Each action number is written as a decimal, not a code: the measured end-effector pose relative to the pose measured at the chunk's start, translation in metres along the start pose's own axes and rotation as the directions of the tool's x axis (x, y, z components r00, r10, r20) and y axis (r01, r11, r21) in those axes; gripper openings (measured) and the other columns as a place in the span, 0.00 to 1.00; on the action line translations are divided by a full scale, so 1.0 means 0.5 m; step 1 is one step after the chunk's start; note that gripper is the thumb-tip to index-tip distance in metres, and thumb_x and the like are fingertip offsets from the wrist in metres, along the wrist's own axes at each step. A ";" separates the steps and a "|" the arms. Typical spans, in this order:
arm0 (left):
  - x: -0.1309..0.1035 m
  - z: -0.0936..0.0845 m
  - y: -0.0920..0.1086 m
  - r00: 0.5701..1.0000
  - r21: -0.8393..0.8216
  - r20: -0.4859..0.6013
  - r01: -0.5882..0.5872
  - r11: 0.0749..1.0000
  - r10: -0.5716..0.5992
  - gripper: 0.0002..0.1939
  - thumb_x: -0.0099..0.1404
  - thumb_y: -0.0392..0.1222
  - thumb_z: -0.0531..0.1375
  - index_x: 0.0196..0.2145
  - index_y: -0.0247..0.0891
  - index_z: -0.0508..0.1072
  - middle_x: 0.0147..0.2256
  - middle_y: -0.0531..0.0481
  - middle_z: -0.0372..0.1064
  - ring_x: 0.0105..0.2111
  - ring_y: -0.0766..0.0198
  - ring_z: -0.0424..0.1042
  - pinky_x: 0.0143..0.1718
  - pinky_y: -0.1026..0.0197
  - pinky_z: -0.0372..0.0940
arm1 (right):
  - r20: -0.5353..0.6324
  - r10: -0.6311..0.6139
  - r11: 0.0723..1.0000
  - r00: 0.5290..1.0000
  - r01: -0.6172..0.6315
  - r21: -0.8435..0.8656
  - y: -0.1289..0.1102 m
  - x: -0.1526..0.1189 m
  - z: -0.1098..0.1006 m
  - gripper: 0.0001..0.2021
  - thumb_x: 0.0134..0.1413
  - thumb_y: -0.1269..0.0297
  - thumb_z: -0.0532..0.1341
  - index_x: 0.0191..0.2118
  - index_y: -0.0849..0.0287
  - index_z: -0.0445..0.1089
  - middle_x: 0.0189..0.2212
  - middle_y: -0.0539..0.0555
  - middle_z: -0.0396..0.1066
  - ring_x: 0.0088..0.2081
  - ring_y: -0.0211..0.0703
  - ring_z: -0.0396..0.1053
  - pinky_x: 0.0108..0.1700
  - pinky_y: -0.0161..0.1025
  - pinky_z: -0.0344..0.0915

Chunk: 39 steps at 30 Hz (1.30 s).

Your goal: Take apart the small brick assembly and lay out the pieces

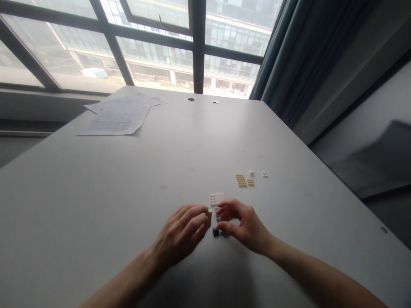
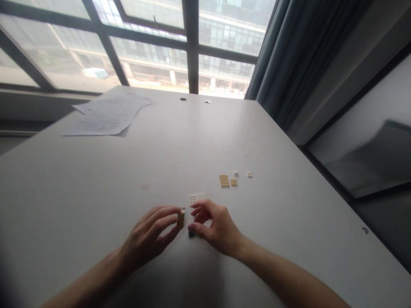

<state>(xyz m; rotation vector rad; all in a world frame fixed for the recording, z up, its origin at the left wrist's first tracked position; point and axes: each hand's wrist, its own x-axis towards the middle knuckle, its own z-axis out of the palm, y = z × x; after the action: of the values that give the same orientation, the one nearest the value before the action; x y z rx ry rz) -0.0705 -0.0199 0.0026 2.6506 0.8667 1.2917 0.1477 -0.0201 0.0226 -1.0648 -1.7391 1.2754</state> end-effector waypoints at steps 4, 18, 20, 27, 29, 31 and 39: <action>-0.009 -0.001 0.008 0.992 0.001 0.013 -0.128 0.992 0.128 0.22 0.58 0.26 0.61 0.50 0.33 0.66 0.47 0.38 0.70 0.46 0.57 0.70 0.44 0.55 0.68 | -0.026 0.040 0.986 0.999 -0.035 0.161 -0.010 0.009 0.057 0.12 0.51 0.66 0.65 0.42 0.56 0.66 0.29 0.49 0.73 0.31 0.38 0.72 0.33 0.35 0.69; -0.009 -0.007 -0.032 0.989 0.142 -0.143 0.047 0.989 -0.027 0.16 0.56 0.31 0.65 0.43 0.36 0.70 0.39 0.44 0.73 0.38 0.60 0.70 0.40 0.57 0.67 | -0.510 0.063 0.917 0.858 -0.252 -0.310 0.114 0.020 -0.222 0.13 0.49 0.60 0.63 0.40 0.61 0.73 0.34 0.55 0.75 0.34 0.44 0.71 0.39 0.39 0.66; -0.009 -0.008 -0.036 0.985 0.148 -0.164 0.080 0.986 -0.055 0.15 0.57 0.31 0.65 0.42 0.37 0.70 0.38 0.45 0.72 0.38 0.61 0.71 0.39 0.58 0.67 | -0.505 0.073 0.876 0.860 -0.297 -0.379 0.126 0.027 -0.247 0.13 0.49 0.60 0.62 0.40 0.61 0.74 0.33 0.55 0.75 0.33 0.44 0.71 0.38 0.39 0.66; -0.009 -0.008 -0.043 0.985 0.146 -0.154 0.097 0.984 -0.074 0.11 0.58 0.32 0.64 0.40 0.39 0.70 0.37 0.47 0.72 0.36 0.62 0.71 0.38 0.59 0.67 | -0.443 0.046 0.750 0.895 -0.323 -0.577 0.130 0.045 -0.253 0.18 0.52 0.59 0.57 0.44 0.63 0.75 0.40 0.59 0.75 0.33 0.43 0.70 0.42 0.40 0.65; -0.009 -0.007 -0.044 0.985 0.147 -0.150 0.104 0.984 -0.082 0.10 0.59 0.33 0.64 0.39 0.39 0.70 0.37 0.47 0.72 0.36 0.62 0.71 0.38 0.59 0.67 | -0.439 0.059 0.740 0.897 -0.334 -0.584 0.130 0.045 -0.253 0.18 0.52 0.59 0.57 0.43 0.62 0.76 0.38 0.58 0.75 0.33 0.43 0.70 0.42 0.40 0.65; -0.010 -0.008 -0.045 0.985 0.145 -0.145 0.109 0.983 -0.088 0.09 0.59 0.34 0.63 0.39 0.39 0.70 0.37 0.48 0.72 0.36 0.63 0.71 0.39 0.59 0.67 | -0.439 0.069 0.744 0.896 -0.340 -0.576 0.131 0.043 -0.254 0.17 0.52 0.59 0.58 0.43 0.61 0.76 0.35 0.56 0.76 0.31 0.42 0.69 0.40 0.40 0.65; -0.011 -0.006 -0.046 0.987 0.138 -0.116 0.124 0.983 -0.109 0.09 0.60 0.34 0.62 0.40 0.39 0.70 0.36 0.48 0.72 0.36 0.62 0.70 0.39 0.59 0.67 | -0.514 -0.060 0.770 0.856 -0.288 -0.569 0.095 0.035 -0.223 0.17 0.54 0.58 0.59 0.46 0.62 0.72 0.29 0.52 0.69 0.26 0.39 0.63 0.32 0.38 0.63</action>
<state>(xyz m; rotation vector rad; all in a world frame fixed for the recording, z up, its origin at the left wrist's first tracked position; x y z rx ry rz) -0.0859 -0.0040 -0.0064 2.6089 1.1550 1.4053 0.2499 0.0454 0.0062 -1.7368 -1.7099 0.3584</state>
